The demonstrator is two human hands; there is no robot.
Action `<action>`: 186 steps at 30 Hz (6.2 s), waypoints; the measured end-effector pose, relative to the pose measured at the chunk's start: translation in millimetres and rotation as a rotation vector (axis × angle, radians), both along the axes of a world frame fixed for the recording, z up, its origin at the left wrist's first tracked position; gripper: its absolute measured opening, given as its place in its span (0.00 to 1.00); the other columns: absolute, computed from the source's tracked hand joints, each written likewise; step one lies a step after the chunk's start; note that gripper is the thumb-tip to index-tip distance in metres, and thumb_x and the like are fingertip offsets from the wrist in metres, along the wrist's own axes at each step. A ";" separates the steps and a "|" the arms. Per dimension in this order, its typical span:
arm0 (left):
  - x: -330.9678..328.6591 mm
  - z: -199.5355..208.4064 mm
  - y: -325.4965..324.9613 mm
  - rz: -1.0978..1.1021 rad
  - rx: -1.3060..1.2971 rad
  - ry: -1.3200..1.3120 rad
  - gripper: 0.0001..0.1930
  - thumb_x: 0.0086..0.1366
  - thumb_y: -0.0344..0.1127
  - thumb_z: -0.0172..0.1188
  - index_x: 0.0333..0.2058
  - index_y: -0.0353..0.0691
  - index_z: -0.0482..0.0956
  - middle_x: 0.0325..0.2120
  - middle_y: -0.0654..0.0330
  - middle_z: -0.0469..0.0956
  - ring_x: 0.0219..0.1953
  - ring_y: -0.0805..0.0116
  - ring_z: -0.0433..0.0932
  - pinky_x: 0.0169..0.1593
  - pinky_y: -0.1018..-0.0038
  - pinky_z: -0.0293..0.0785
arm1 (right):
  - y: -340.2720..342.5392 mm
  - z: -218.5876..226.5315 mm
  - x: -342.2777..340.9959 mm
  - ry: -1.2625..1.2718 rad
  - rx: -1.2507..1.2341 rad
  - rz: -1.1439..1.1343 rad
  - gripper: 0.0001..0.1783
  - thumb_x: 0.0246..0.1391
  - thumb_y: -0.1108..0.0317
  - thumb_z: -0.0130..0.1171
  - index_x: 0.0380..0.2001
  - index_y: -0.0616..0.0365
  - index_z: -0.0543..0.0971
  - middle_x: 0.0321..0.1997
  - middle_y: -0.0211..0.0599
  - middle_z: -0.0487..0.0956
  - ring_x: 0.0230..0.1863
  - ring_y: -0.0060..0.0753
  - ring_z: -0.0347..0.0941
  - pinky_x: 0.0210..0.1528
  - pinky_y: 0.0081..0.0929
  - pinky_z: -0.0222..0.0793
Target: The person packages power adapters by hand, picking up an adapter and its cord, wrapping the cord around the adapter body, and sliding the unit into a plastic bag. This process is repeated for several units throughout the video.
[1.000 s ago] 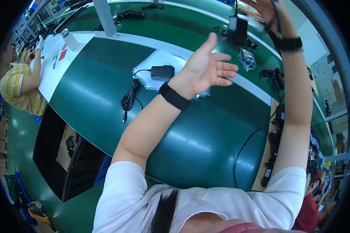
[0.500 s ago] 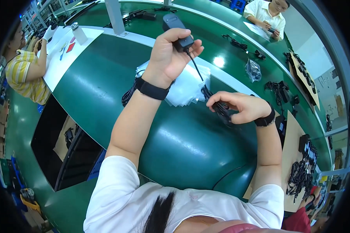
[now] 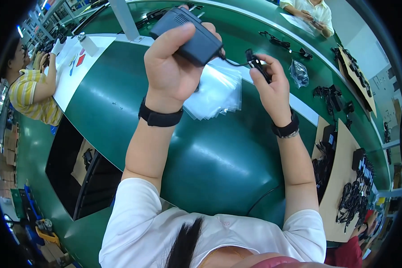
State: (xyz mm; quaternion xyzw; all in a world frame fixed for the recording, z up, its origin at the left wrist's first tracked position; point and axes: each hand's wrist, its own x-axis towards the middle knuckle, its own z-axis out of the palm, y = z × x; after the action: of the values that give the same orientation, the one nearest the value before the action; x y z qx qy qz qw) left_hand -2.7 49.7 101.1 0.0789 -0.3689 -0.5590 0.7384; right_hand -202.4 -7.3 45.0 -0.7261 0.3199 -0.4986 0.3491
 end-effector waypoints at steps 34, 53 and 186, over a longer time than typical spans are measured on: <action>-56.2 -14.9 1.6 0.258 0.206 -0.647 0.16 0.36 0.24 0.55 0.28 0.37 0.66 0.24 0.61 0.68 0.25 0.72 0.69 0.31 0.79 0.68 | 27.0 12.8 -7.5 0.271 -0.352 0.045 0.33 0.50 0.79 0.48 0.60 0.60 0.52 0.35 0.42 0.75 0.36 0.26 0.71 0.44 0.22 0.65; -59.9 -32.7 -13.0 0.023 0.123 -0.542 0.24 0.36 0.22 0.56 0.38 0.38 0.65 0.30 0.59 0.71 0.33 0.70 0.72 0.38 0.77 0.70 | 14.1 24.3 -24.8 0.261 -0.085 0.283 0.46 0.46 0.79 0.50 0.64 0.44 0.38 0.32 0.45 0.73 0.31 0.35 0.71 0.39 0.27 0.67; -122.1 -38.4 -2.5 1.010 -0.260 -0.874 0.05 0.54 0.29 0.61 0.26 0.34 0.76 0.19 0.60 0.75 0.20 0.81 0.70 0.24 0.85 0.66 | 6.6 -11.5 -11.5 -0.139 -0.364 -0.361 0.26 0.37 0.66 0.68 0.30 0.59 0.60 0.26 0.40 0.68 0.26 0.33 0.68 0.27 0.25 0.65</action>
State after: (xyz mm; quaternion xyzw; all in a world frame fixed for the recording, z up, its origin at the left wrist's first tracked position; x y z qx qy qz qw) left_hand -124.7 47.3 62.7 0.3707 -0.6154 -0.0134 0.6955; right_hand -213.9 -0.7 33.5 -0.6721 0.3244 -0.6508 0.1393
